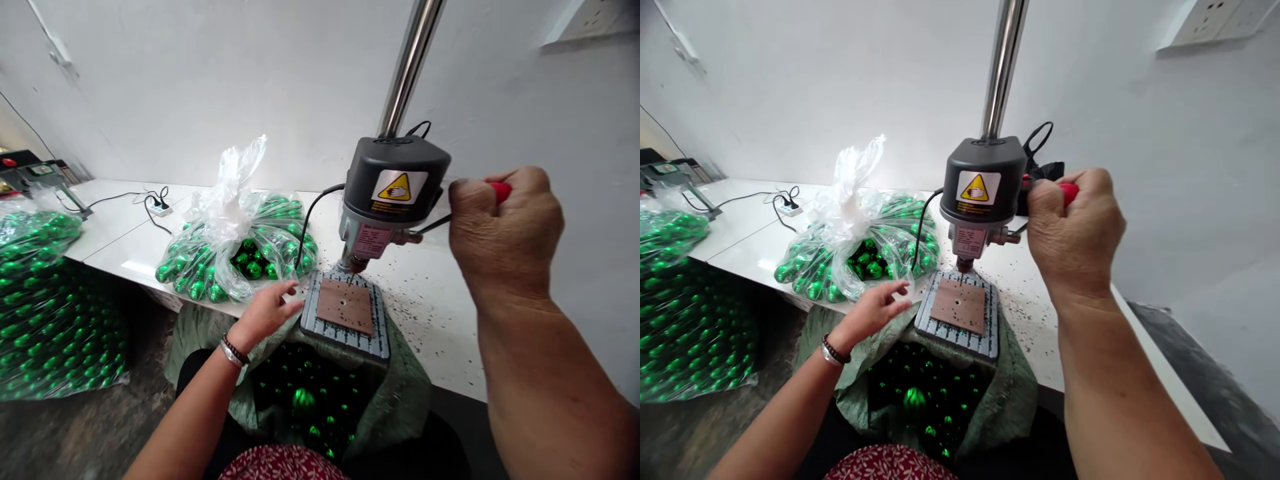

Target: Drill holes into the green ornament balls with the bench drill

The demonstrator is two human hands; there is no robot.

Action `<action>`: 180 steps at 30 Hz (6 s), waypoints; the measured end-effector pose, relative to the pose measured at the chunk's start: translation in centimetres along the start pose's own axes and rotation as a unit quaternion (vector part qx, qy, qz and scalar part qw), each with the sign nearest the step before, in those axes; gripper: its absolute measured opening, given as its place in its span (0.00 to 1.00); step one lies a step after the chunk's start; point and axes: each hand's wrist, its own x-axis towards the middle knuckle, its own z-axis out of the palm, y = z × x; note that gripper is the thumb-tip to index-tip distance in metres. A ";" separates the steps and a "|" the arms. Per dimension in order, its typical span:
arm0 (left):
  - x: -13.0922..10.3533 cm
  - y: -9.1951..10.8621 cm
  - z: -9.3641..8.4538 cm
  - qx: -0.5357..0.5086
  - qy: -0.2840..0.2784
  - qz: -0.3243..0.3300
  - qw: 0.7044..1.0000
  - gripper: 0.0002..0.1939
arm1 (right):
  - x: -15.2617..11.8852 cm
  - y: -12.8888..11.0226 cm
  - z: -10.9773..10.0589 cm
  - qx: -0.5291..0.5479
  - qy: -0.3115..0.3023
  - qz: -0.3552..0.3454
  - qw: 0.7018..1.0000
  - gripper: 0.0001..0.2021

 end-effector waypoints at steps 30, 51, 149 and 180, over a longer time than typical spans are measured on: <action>0.1 0.5 2.8 -0.639 -0.114 -0.101 0.754 0.32 | -0.2 0.4 -0.3 0.040 -0.021 -0.040 0.998 0.05; 5.7 1.3 6.7 -0.114 -0.011 0.014 0.993 0.32 | 0.1 0.8 0.0 0.103 -0.047 -0.051 0.992 0.11; 6.8 2.3 9.5 -0.136 -0.061 -0.002 0.989 0.30 | -9.1 7.5 1.4 0.078 0.129 -0.197 0.969 0.05; 6.8 -4.5 -2.0 0.161 0.057 -0.165 0.971 0.20 | 0.6 0.6 0.8 0.001 0.011 -0.036 0.999 0.07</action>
